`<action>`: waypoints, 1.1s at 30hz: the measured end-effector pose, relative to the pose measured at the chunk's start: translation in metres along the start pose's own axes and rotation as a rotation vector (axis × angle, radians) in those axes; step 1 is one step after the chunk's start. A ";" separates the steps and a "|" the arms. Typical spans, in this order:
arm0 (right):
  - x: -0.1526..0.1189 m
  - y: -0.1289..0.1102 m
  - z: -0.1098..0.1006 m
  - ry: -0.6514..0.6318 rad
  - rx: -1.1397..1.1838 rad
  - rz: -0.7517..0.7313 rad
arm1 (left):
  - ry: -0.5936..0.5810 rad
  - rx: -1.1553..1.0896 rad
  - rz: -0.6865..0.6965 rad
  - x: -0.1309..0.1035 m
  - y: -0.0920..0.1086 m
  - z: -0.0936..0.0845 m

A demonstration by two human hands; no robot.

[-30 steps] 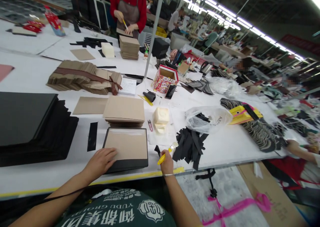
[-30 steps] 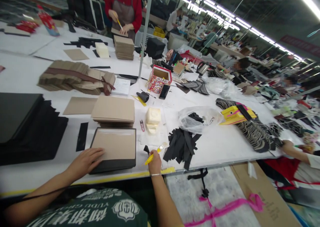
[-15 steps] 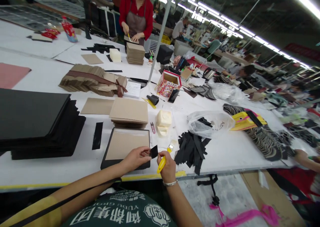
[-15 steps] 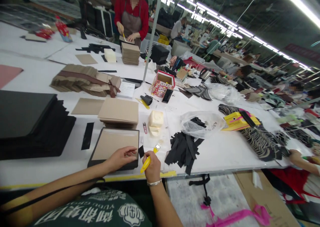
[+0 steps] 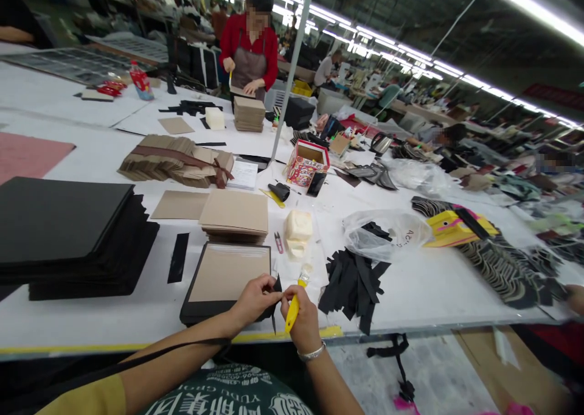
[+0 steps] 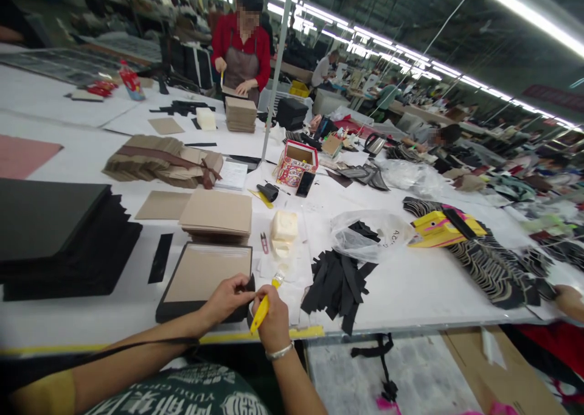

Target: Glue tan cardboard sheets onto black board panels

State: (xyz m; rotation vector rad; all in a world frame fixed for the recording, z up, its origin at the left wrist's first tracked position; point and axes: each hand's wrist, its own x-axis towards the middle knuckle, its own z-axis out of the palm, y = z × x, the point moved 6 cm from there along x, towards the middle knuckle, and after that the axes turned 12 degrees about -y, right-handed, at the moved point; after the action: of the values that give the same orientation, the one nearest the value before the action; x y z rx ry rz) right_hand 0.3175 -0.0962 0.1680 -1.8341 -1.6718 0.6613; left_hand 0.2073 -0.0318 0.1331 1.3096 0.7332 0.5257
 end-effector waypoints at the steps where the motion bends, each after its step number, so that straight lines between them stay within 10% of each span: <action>1: 0.000 0.000 -0.001 0.004 0.008 0.006 | 0.002 -0.040 -0.016 0.000 -0.001 0.002; 20: 0.009 0.012 -0.015 0.053 0.058 0.076 | -0.019 -0.233 -0.055 0.002 -0.011 0.010; 27: 0.017 0.062 -0.054 0.133 -0.463 0.133 | 0.118 -0.634 -0.130 -0.002 -0.027 -0.009; 33: 0.020 0.129 -0.034 -0.105 -0.734 0.283 | 0.171 -0.650 -0.162 -0.013 -0.028 -0.030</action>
State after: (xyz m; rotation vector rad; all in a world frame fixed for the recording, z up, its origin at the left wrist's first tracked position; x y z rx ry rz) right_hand 0.4354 -0.0864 0.1034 -2.6168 -1.8961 0.2558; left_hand 0.1747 -0.0267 0.1052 0.6010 0.7191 0.6789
